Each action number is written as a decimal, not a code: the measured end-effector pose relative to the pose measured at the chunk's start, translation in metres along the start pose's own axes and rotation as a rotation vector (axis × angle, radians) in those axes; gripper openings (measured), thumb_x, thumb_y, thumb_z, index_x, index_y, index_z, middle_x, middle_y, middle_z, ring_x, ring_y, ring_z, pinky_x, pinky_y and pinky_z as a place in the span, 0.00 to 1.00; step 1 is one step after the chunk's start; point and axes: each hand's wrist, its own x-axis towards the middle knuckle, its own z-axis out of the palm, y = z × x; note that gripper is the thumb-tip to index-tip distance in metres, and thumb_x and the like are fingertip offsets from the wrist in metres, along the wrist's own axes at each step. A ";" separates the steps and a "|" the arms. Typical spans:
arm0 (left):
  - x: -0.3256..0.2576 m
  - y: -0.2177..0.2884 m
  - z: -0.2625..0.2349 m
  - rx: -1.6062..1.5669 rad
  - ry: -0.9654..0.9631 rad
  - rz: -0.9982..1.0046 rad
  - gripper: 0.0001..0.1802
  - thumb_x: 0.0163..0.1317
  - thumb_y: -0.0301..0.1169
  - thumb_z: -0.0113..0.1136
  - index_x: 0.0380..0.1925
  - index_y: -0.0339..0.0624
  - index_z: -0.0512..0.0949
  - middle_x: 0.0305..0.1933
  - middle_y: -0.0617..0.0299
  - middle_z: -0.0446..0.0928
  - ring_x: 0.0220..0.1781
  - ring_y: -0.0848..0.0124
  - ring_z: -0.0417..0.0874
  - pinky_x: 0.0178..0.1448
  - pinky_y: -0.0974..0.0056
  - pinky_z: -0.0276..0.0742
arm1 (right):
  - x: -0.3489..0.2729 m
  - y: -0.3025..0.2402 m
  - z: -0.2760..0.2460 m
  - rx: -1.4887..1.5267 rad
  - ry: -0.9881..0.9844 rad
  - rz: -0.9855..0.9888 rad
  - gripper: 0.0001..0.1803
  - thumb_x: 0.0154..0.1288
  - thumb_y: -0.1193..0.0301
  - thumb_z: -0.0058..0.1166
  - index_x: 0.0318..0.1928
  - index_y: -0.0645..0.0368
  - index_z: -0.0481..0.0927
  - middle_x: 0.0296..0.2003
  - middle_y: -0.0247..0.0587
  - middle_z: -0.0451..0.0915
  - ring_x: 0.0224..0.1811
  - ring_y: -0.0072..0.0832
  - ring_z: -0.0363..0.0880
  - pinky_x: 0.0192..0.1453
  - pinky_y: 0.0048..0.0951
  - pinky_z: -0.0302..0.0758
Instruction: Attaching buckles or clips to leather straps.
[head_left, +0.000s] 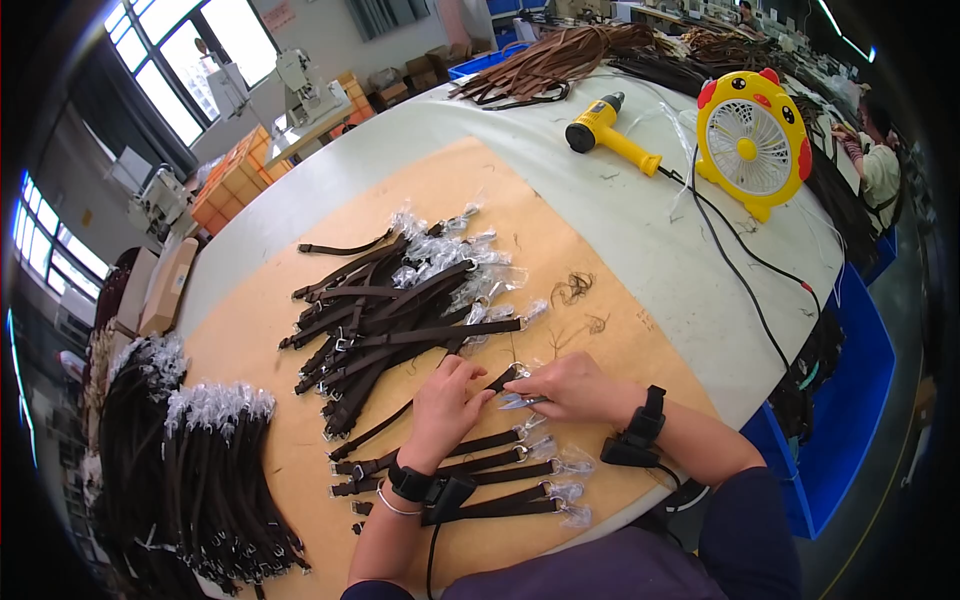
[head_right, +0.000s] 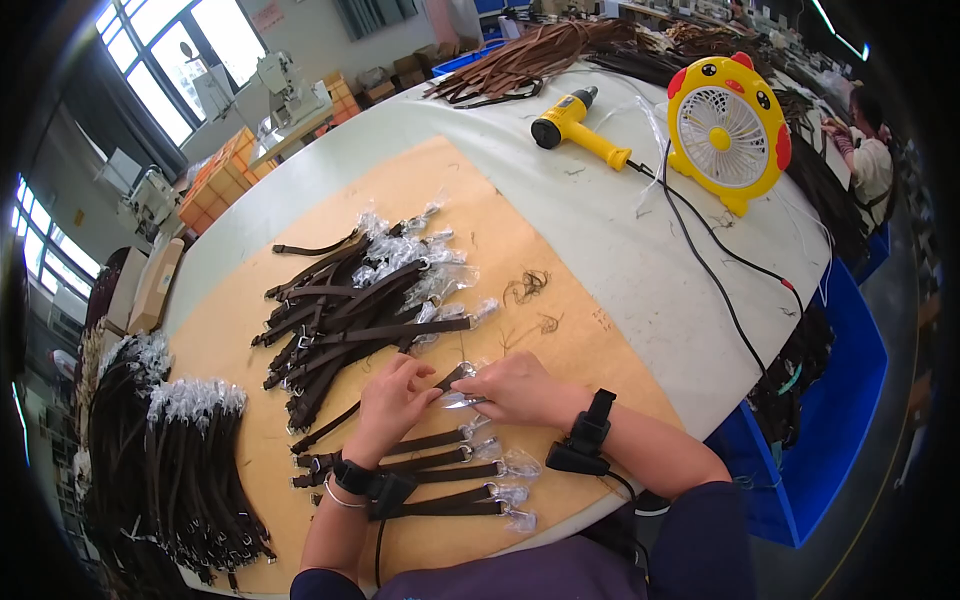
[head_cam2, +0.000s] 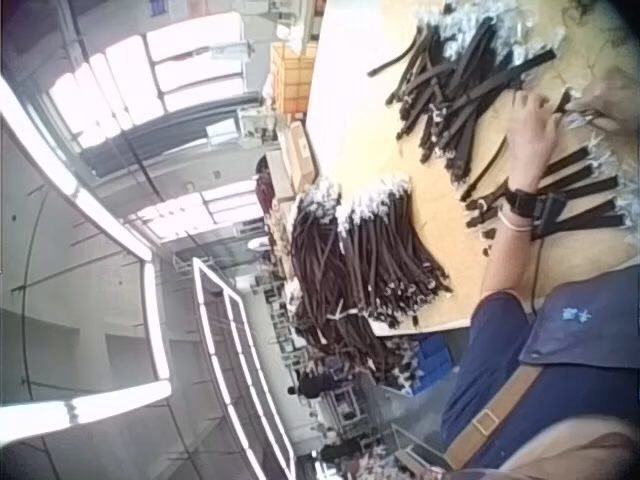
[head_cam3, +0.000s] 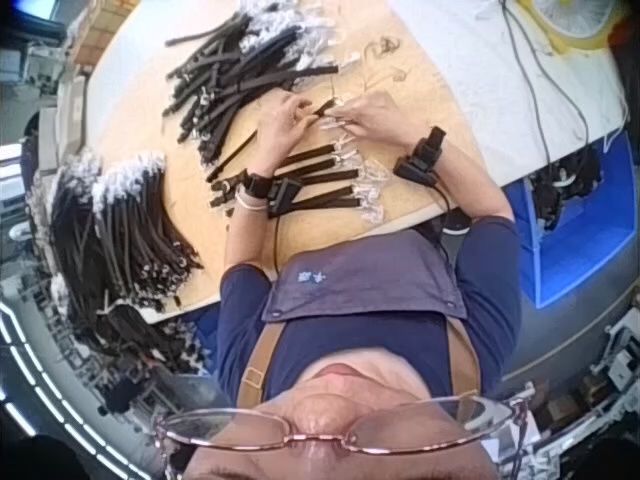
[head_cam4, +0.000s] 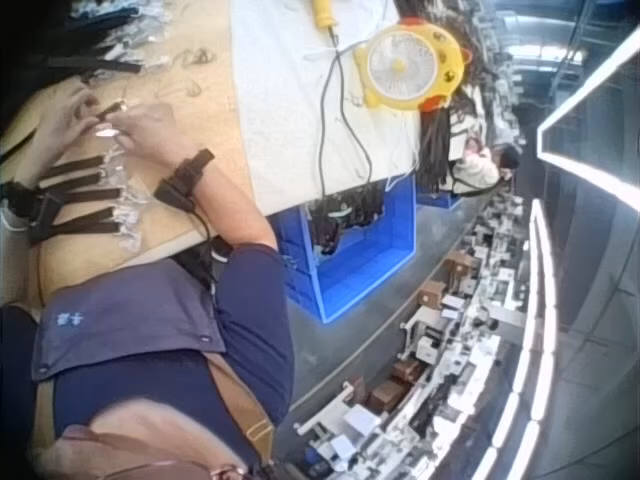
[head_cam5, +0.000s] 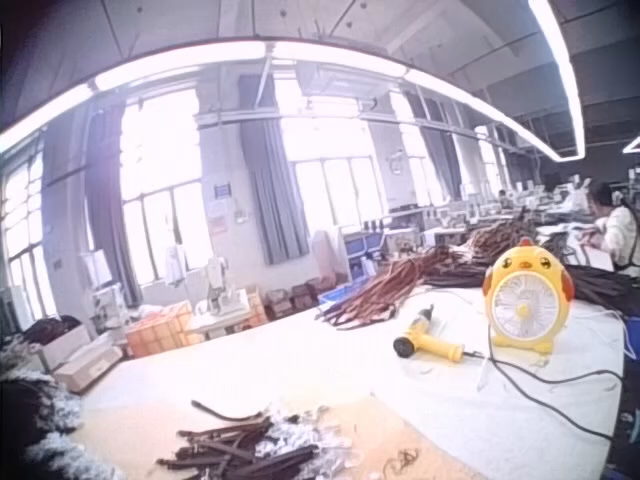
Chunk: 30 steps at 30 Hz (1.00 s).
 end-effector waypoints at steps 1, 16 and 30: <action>-0.001 -0.001 0.006 0.068 -0.003 0.027 0.12 0.56 0.29 0.71 0.40 0.42 0.81 0.39 0.58 0.78 0.40 0.60 0.82 0.42 0.58 0.78 | -0.003 0.002 -0.002 -0.022 -0.037 -0.017 0.17 0.59 0.65 0.63 0.50 0.47 0.86 0.30 0.42 0.85 0.31 0.40 0.86 0.35 0.39 0.79; 0.022 -0.007 -0.010 -0.405 -0.134 -0.139 0.09 0.63 0.25 0.65 0.42 0.36 0.82 0.31 0.59 0.80 0.27 0.70 0.80 0.33 0.65 0.74 | 0.002 0.000 -0.006 -0.298 -0.210 0.229 0.22 0.66 0.68 0.56 0.61 0.42 0.78 0.25 0.41 0.82 0.28 0.41 0.85 0.31 0.41 0.78; -0.011 0.007 0.008 0.375 -0.101 0.456 0.21 0.59 0.27 0.66 0.55 0.47 0.81 0.47 0.58 0.74 0.48 0.59 0.78 0.52 0.56 0.76 | -0.006 0.012 -0.027 0.037 0.270 0.232 0.12 0.64 0.65 0.62 0.47 0.53 0.86 0.33 0.45 0.85 0.34 0.43 0.85 0.38 0.40 0.79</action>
